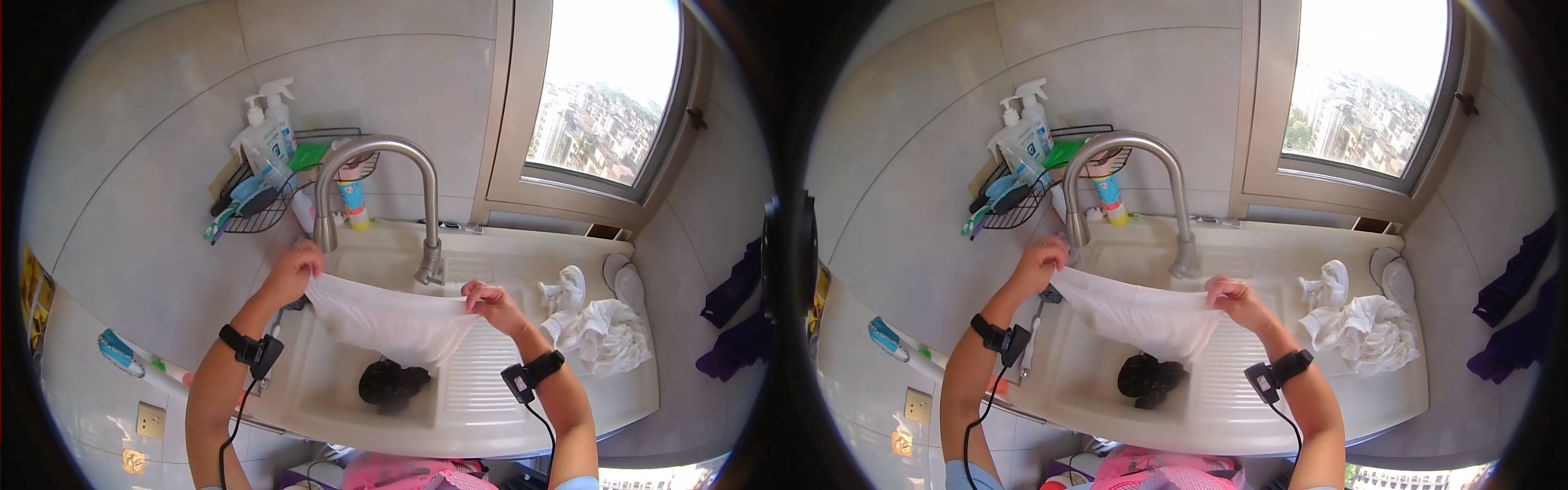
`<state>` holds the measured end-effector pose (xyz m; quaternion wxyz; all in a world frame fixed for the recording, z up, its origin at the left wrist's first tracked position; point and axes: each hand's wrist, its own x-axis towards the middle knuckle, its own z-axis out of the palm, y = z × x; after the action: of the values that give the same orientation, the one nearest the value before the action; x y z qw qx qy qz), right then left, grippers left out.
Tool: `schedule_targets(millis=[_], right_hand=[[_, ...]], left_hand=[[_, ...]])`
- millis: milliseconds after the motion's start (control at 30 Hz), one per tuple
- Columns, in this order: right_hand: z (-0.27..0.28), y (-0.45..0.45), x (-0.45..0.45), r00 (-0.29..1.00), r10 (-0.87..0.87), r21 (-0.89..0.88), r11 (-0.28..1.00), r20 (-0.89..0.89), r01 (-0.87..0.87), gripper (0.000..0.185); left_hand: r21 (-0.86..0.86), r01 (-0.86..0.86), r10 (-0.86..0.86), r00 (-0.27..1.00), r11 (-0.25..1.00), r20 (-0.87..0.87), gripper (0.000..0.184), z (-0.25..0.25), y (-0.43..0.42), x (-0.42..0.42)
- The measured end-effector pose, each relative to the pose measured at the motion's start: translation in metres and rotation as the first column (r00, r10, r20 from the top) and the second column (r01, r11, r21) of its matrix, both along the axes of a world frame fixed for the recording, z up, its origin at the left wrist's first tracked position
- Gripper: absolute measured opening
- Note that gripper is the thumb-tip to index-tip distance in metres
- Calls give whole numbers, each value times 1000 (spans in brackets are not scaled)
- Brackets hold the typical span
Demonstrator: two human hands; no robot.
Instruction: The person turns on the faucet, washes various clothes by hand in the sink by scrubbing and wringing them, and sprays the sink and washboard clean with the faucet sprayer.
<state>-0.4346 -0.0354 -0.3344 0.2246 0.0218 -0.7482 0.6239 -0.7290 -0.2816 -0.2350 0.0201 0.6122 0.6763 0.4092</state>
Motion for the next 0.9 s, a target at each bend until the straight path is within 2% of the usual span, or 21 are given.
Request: schedule_targets(millis=[67, 100, 167, 267, 300, 400, 500, 600, 633, 700, 733, 800, 867, 900], right_hand=[[2, 8, -1, 992, -6, -8, 1000, 129, 7, 24], [1, 8, -4, 981, -22, 95, 995, 194, 4, 22], [-3, 10, -12, 947, -67, 296, 955, 314, -30, 20], [25, -22, -18, 867, -111, 561, 800, 485, -212, 17], [33, -29, -19, 830, -85, 553, 782, 551, -287, 21], [18, -27, -31, 834, -63, 595, 730, 549, -337, 18], [1, -11, -55, 977, -147, 742, 670, 157, -19, 13], [5, -13, -82, 943, -333, 445, 845, 1, 298, 7], [13, -15, -86, 931, -364, 468, 825, 12, 316, 7], [13, -24, -93, 927, -352, 554, 749, -131, 363, 12], [9, -29, -95, 919, -340, 591, 705, -202, 391, 15], [-12, -38, -100, 931, -335, 618, 705, -142, 348, 17], [-56, -48, -115, 918, -386, 651, 675, -88, 347, 16], [-76, -53, -124, 901, -416, 710, 671, 120, 215, 15]], left_hand=[[-190, 112, -107, 994, 975, 34, 22, -9, -7, -1], [-327, 53, -61, 998, 944, -12, 26, -6, -11, 1], [-351, -28, 15, 999, 936, -39, 33, -13, -13, 0], [-365, -140, 97, 986, 920, -132, 40, -30, -19, -11], [-366, -173, 117, 978, 914, -172, 43, -35, -21, -16], [-485, -257, 206, 966, 836, -157, 45, -37, -23, -18], [-636, -331, 422, 907, 697, -10, 44, -28, -19, -13], [-398, -461, 426, 887, 793, -178, 41, -57, -22, -30], [-311, -459, 428, 888, 832, -166, 41, -62, -23, -31], [-129, -446, 427, 892, 886, -148, 41, -70, -24, -31], [-112, -446, 439, 895, 888, -80, 41, -78, -23, -27], [-74, -448, 452, 890, 891, 61, 40, -100, -24, -8], [-164, -318, 325, 946, 934, 11, 37, -150, -20, 1], [-366, -264, 317, 944, 892, 91, 36, -181, -13, 7]])
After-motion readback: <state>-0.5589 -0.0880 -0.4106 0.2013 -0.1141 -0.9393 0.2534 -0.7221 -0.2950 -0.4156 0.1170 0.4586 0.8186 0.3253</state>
